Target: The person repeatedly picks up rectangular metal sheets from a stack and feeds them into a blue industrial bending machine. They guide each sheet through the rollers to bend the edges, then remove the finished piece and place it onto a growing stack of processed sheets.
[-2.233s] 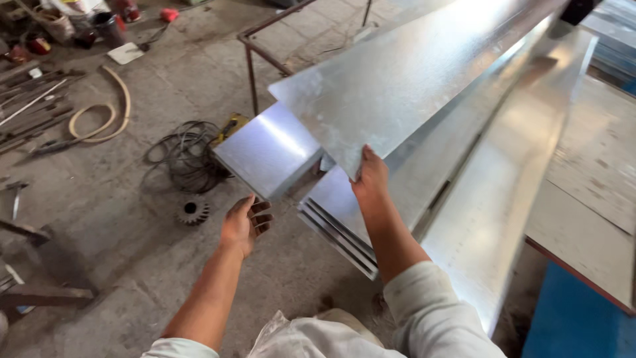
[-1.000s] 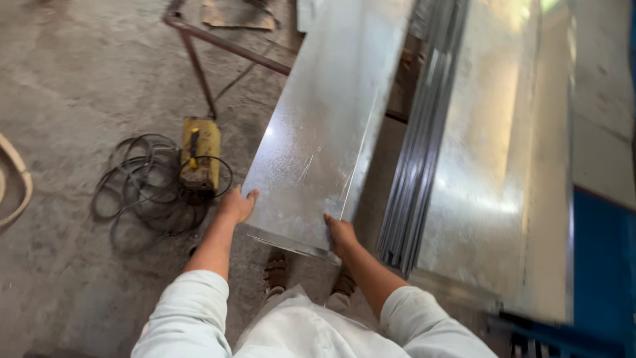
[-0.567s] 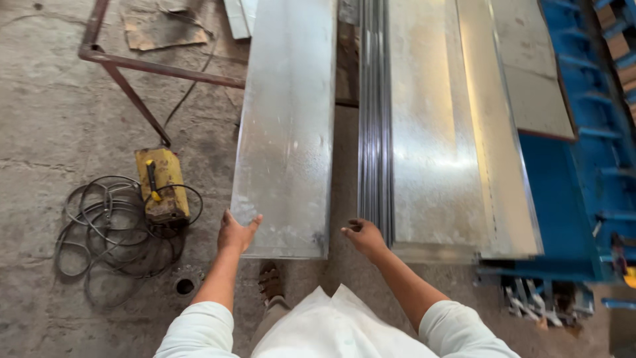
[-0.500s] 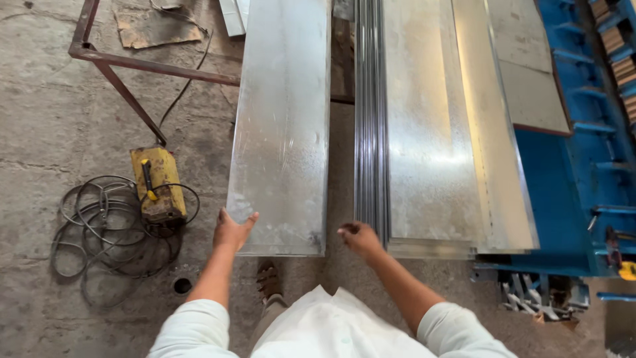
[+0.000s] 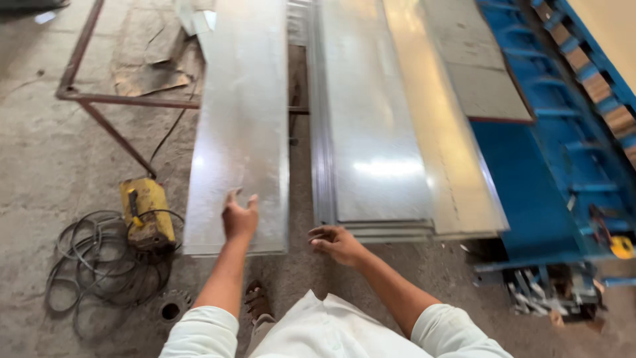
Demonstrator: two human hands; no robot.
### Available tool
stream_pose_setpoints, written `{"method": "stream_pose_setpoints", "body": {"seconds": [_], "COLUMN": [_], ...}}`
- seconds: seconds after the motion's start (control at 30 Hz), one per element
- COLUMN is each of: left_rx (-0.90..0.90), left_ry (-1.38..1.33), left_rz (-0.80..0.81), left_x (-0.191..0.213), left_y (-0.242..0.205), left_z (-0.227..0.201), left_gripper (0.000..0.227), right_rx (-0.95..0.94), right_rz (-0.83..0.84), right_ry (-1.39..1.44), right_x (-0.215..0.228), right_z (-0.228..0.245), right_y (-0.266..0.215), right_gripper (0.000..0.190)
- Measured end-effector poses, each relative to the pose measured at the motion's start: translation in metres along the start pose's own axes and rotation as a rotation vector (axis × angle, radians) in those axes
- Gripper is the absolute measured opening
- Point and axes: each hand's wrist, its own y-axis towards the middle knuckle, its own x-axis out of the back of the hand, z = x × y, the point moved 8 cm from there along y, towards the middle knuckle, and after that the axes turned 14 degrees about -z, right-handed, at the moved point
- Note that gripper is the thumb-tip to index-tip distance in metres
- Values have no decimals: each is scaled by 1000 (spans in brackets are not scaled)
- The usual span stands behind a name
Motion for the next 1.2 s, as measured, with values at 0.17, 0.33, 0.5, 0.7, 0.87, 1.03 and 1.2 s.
{"method": "stream_pose_setpoints", "body": {"seconds": [0.17, 0.33, 0.5, 0.7, 0.87, 1.03, 1.2], "left_rx": [-416, -340, -274, -191, -134, -91, -286], "left_ry": [-369, -347, 4, 278, 387, 404, 189], "left_rz": [133, 714, 1049, 774, 643, 586, 570], "left_x": [-59, -157, -269, -427, -477, -507, -516], "left_y": [-156, -308, -426, -428, -428, -409, -439], "left_z": [-152, -236, -260, -217, -135, -152, -197], "left_gripper": [38, 34, 45, 73, 80, 72, 64], "right_rx": [-70, -188, -219, -114, -105, -184, -220], "right_rz": [-213, -587, -822, -850, -796, -762, -703], "right_ry": [232, 420, 562, 636, 526, 416, 386], "right_x": [129, 268, 371, 453, 512, 576, 636], "right_z": [-73, -162, -219, -226, -224, -231, -230], "right_y": [-85, -193, -253, -242, -204, -172, -124], "right_gripper": [44, 39, 27, 19, 24, 30, 32]}}
